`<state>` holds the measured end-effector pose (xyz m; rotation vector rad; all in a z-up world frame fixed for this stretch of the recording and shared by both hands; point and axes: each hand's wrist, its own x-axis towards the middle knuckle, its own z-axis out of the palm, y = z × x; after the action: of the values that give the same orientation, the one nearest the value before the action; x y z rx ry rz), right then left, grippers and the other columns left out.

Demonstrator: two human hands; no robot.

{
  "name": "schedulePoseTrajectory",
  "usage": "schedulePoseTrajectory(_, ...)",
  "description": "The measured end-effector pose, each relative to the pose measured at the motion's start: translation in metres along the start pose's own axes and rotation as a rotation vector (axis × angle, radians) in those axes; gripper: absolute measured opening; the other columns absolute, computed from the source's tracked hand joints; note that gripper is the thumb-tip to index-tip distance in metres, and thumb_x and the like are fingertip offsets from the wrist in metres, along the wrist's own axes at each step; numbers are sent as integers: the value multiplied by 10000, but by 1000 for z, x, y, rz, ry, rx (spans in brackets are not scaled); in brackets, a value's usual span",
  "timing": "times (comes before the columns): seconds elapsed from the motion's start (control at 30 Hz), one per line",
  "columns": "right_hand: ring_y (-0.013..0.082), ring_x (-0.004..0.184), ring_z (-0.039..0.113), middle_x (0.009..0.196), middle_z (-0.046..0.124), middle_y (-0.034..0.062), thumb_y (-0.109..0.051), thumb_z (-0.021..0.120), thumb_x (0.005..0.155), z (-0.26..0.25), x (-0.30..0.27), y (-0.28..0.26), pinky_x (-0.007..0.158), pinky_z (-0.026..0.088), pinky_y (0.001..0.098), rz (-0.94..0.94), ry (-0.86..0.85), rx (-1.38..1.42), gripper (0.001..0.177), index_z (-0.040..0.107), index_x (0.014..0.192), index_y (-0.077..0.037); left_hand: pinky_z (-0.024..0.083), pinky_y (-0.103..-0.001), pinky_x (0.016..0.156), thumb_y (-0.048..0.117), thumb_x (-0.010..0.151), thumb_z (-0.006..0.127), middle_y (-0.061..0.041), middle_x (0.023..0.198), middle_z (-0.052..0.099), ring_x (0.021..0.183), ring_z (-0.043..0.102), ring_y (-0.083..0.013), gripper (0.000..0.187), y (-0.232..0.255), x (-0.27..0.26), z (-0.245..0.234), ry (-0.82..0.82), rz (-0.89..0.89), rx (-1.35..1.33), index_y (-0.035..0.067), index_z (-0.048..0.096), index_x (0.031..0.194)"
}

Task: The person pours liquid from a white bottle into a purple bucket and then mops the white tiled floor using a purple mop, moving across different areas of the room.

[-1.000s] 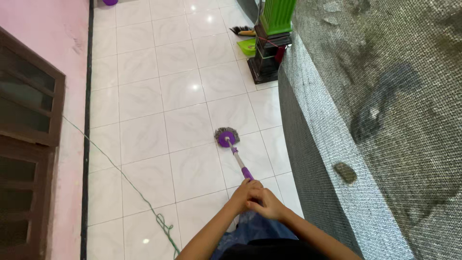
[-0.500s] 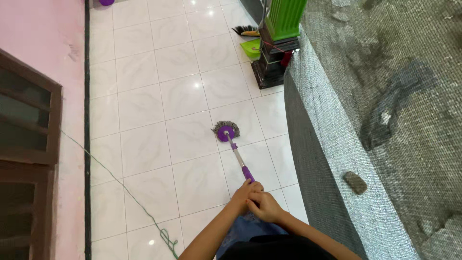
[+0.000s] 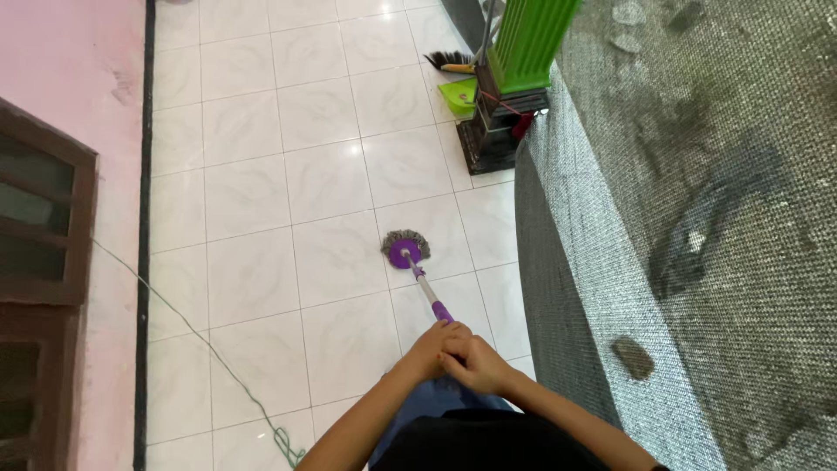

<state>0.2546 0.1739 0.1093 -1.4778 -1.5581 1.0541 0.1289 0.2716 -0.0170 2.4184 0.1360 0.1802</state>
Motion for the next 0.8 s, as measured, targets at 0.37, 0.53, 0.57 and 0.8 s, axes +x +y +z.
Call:
schedulePoseTrajectory(0.37,278,557,581,648,619,131,-171,661,927,20,43,74,538,459,377,-43,121,-126,226,641,764,-16,432,-522,958,227,869,633,-71,1251,572,1217,476,-349,271,-70,33,17,-180,-281,159,136,641,1124)
schedulePoseTrajectory(0.53,242,515,551,583,591,114,-162,624,939,-22,61,15,519,446,371,111,51,7,246,619,749,-7,402,-498,1047,212,780,664,-46,1134,639,1195,559,-272,244,-52,41,-41,58,52,67,124,676,1007)
schedulePoseTrajectory(0.57,226,513,539,577,584,110,-152,617,948,-29,65,4,519,443,364,80,26,16,260,604,735,-2,402,-498,1047,212,780,664,-46,1134,639,1195,559,-272,244,-46,40,-53,54,52,65,124,676,1007)
schedulePoseTrajectory(0.8,198,498,535,577,592,91,-129,629,922,-37,99,1,503,433,356,2,30,8,205,624,749,-19,397,-460,1104,164,874,614,-55,1125,648,1189,584,-259,174,-48,46,-85,67,-22,3,104,635,1036)
